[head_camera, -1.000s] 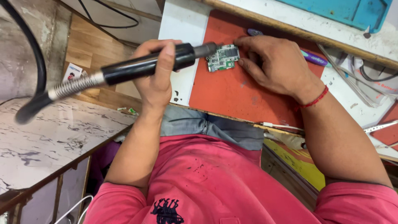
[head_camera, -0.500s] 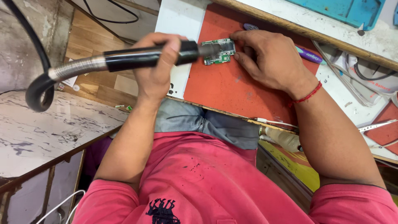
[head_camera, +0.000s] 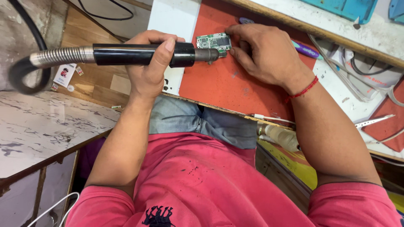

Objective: The person uses a hot air gun to heat a small green circuit board placed on a red mat. They then use a purple toothbrush to scrub the surface of the board. The person repeats the heating and scrubbing process multiple times while holding the board steady with their other hand.

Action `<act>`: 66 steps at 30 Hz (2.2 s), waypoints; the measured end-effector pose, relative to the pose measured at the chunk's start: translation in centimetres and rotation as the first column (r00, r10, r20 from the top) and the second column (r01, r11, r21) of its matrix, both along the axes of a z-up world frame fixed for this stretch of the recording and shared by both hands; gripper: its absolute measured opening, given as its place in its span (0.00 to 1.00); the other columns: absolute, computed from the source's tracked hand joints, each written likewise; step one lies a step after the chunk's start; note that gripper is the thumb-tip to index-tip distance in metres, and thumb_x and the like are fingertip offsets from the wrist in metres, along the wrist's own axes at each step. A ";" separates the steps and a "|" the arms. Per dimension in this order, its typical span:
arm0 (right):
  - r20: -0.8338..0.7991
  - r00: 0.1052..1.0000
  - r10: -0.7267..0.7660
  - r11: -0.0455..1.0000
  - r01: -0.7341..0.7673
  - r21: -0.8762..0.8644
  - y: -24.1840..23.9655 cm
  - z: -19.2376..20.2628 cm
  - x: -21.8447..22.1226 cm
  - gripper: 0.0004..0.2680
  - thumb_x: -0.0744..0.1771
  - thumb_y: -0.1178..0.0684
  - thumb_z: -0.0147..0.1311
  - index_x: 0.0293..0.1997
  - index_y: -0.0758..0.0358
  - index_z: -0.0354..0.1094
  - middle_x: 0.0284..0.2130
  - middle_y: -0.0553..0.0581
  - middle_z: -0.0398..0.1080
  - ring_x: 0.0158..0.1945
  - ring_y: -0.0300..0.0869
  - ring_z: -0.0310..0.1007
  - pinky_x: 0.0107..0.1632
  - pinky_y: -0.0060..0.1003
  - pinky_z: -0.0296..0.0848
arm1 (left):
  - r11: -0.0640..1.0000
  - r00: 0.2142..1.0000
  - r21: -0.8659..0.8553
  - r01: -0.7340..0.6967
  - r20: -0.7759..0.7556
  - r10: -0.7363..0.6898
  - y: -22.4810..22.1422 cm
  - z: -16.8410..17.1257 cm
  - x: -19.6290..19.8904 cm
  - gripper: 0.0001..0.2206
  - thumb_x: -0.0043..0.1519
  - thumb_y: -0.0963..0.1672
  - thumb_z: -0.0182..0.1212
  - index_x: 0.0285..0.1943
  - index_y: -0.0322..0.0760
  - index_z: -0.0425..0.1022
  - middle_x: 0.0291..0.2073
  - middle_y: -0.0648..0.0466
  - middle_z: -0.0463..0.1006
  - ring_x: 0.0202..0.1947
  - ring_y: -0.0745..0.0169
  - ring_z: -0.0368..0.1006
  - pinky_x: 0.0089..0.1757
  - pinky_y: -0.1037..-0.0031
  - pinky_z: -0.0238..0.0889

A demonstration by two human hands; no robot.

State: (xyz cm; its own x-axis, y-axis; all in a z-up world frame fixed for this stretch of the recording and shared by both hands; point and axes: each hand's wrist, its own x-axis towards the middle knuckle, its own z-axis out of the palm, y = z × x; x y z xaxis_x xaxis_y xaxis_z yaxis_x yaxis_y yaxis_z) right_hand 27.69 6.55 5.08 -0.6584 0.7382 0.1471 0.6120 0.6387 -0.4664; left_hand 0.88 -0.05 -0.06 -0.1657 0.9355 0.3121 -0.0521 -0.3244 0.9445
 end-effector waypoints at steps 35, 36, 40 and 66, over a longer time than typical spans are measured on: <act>-0.014 1.000 -0.012 1.000 0.012 0.011 0.1 -0.8 0.5 0.12 0.68 0.56 0.62 0.58 0.62 0.72 0.31 0.55 0.70 0.33 0.50 0.72 0.37 0.44 0.70 | 0.999 0.986 0.033 0.025 -0.163 -0.020 0.6 0.8 0.1 0.11 0.72 0.45 0.64 0.52 0.29 0.77 0.44 0.48 0.84 0.44 0.64 0.81 0.51 0.75 0.73; -0.015 1.000 -0.005 1.000 0.006 0.009 0.1 -0.8 0.4 0.12 0.68 0.56 0.62 0.58 0.62 0.72 0.30 0.55 0.69 0.33 0.50 0.72 0.37 0.44 0.70 | 0.998 0.991 0.008 -0.058 -0.116 0.058 0.4 0.6 0.2 0.11 0.72 0.45 0.64 0.52 0.29 0.77 0.44 0.49 0.84 0.45 0.64 0.80 0.51 0.74 0.73; -0.023 0.999 0.025 0.999 -0.025 0.023 0.2 -0.6 0.4 0.12 0.68 0.56 0.62 0.57 0.62 0.72 0.31 0.55 0.69 0.32 0.50 0.72 0.36 0.44 0.69 | 0.998 0.998 -0.058 -0.020 -0.065 0.016 0.3 0.2 0.2 0.11 0.71 0.45 0.65 0.50 0.28 0.77 0.45 0.48 0.84 0.44 0.64 0.81 0.51 0.74 0.74; -0.041 0.997 -0.070 0.998 0.070 -0.012 -0.2 -0.4 -0.7 0.12 0.66 0.54 0.62 0.56 0.58 0.73 0.27 0.52 0.69 0.28 0.47 0.72 0.31 0.42 0.69 | 0.999 0.994 -0.034 -0.038 -0.108 0.034 0.3 0.6 0.2 0.10 0.70 0.44 0.62 0.49 0.29 0.76 0.44 0.45 0.83 0.44 0.62 0.79 0.49 0.72 0.73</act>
